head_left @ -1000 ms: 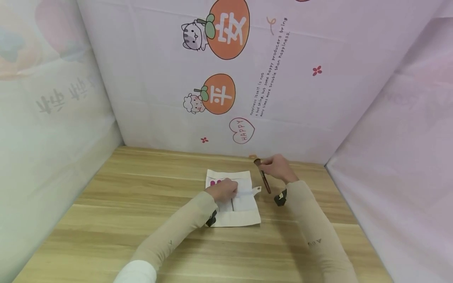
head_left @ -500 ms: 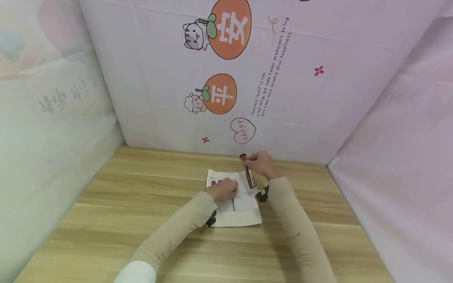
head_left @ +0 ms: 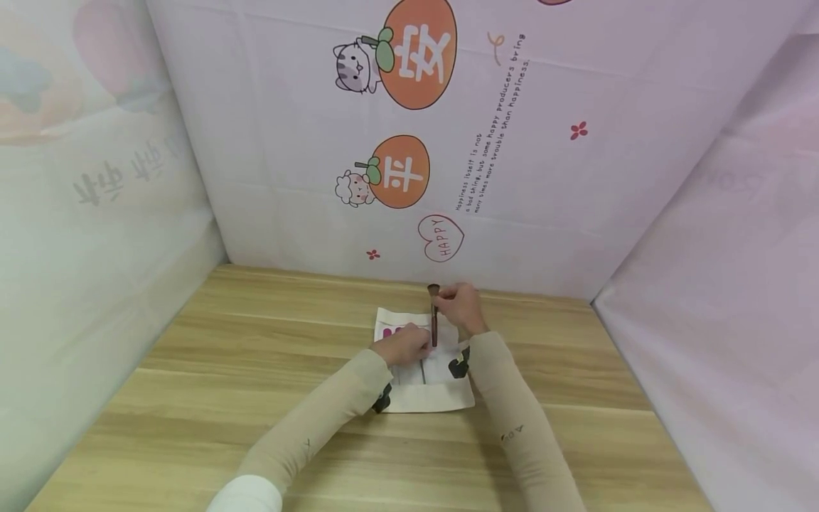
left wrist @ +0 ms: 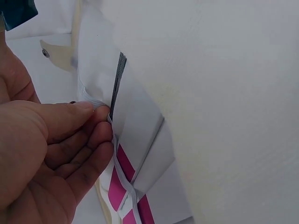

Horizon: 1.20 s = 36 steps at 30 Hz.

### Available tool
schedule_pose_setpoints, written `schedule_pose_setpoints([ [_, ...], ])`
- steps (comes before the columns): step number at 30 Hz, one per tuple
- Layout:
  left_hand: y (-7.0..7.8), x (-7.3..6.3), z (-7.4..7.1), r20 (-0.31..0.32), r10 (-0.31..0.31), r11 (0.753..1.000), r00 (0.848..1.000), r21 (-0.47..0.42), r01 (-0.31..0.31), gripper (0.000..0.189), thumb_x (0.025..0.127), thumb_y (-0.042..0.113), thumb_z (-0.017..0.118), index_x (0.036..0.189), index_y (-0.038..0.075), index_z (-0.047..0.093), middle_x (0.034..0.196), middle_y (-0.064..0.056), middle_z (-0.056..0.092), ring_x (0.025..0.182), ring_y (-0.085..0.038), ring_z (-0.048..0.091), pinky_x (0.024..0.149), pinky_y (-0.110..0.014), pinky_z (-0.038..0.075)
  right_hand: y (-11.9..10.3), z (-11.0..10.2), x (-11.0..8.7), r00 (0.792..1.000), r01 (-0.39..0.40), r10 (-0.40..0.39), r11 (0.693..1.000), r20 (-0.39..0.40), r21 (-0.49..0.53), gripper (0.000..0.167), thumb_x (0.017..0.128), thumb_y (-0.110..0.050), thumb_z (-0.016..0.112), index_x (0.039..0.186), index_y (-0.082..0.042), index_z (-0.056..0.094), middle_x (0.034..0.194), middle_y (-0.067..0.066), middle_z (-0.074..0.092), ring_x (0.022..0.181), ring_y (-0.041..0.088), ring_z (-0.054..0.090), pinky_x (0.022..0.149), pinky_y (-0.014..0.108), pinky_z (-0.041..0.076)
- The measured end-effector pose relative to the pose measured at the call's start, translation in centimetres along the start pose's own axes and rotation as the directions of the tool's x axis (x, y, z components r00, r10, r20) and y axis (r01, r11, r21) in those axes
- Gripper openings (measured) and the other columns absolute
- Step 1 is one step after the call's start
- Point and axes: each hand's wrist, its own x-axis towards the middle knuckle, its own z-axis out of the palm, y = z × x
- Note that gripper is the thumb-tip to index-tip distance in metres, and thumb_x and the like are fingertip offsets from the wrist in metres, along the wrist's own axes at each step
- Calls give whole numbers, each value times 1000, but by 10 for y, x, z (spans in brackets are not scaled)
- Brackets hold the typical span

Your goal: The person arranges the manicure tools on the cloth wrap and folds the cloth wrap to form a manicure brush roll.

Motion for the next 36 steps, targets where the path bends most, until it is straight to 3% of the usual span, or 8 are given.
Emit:
schedule_pose_setpoints([
  [6,1,-1,-1,-7,7,1000,1000,11,-7,15,102,7,67,87,6,68,75,1,58,68,-10,49,65,-21,42,1,5,-4,999,0,-1,1000,33,31,19,94,-16,77,102,1,80,128,16,54,102,26,61,77,31,54],
  [10,1,-1,-1,-10,13,1000,1000,18,-13,22,102,6,66,81,8,63,73,3,54,66,-9,48,64,-20,40,-1,4,-6,997,6,-7,1000,82,17,14,92,-15,78,94,-1,81,131,16,52,98,22,60,73,26,50],
  [13,1,-1,-1,-10,7,1000,1000,11,-6,24,102,6,66,78,9,61,72,4,53,66,-9,48,64,-20,40,-3,3,-8,991,-21,18,1000,130,19,12,92,-15,79,93,-3,81,123,17,63,90,20,64,69,24,50],
  [16,2,-1,-2,-4,-9,1000,1000,2,9,22,103,7,66,81,8,64,75,3,57,68,-9,50,65,-21,42,-5,2,-9,981,-67,64,998,182,8,11,92,-15,79,93,-5,80,104,15,75,83,18,69,68,25,51],
  [20,2,-1,-1,-7,-12,1000,1000,18,13,16,102,8,66,87,7,69,81,-1,66,73,-9,54,69,-22,47,-4,2,-9,964,-112,123,992,237,-59,10,91,-18,80,89,-8,81,88,7,79,80,18,71,70,27,54],
  [27,0,-1,0,-17,-5,1000,1000,18,5,12,102,7,66,91,6,72,88,-4,73,76,-10,59,72,-23,51,3,3,-9,945,-97,152,976,291,-194,25,86,-20,83,68,-7,74,78,3,76,71,16,61,62,28,49],
  [32,0,0,1,-17,5,1000,1000,0,-5,18,102,6,66,84,6,71,77,-1,66,68,-9,53,65,-21,46,1,1,-13,915,-115,187,970,357,-214,21,88,-18,80,73,-5,78,78,5,78,71,18,67,65,29,52],
  [36,0,0,1,-14,8,1000,1000,-11,-8,20,102,5,65,82,6,67,73,2,58,65,-9,49,62,-21,41,-2,1,-13,917,-116,205,958,343,-263,31,92,-28,80,73,-3,76,71,4,73,67,15,63,61,28,49],
])
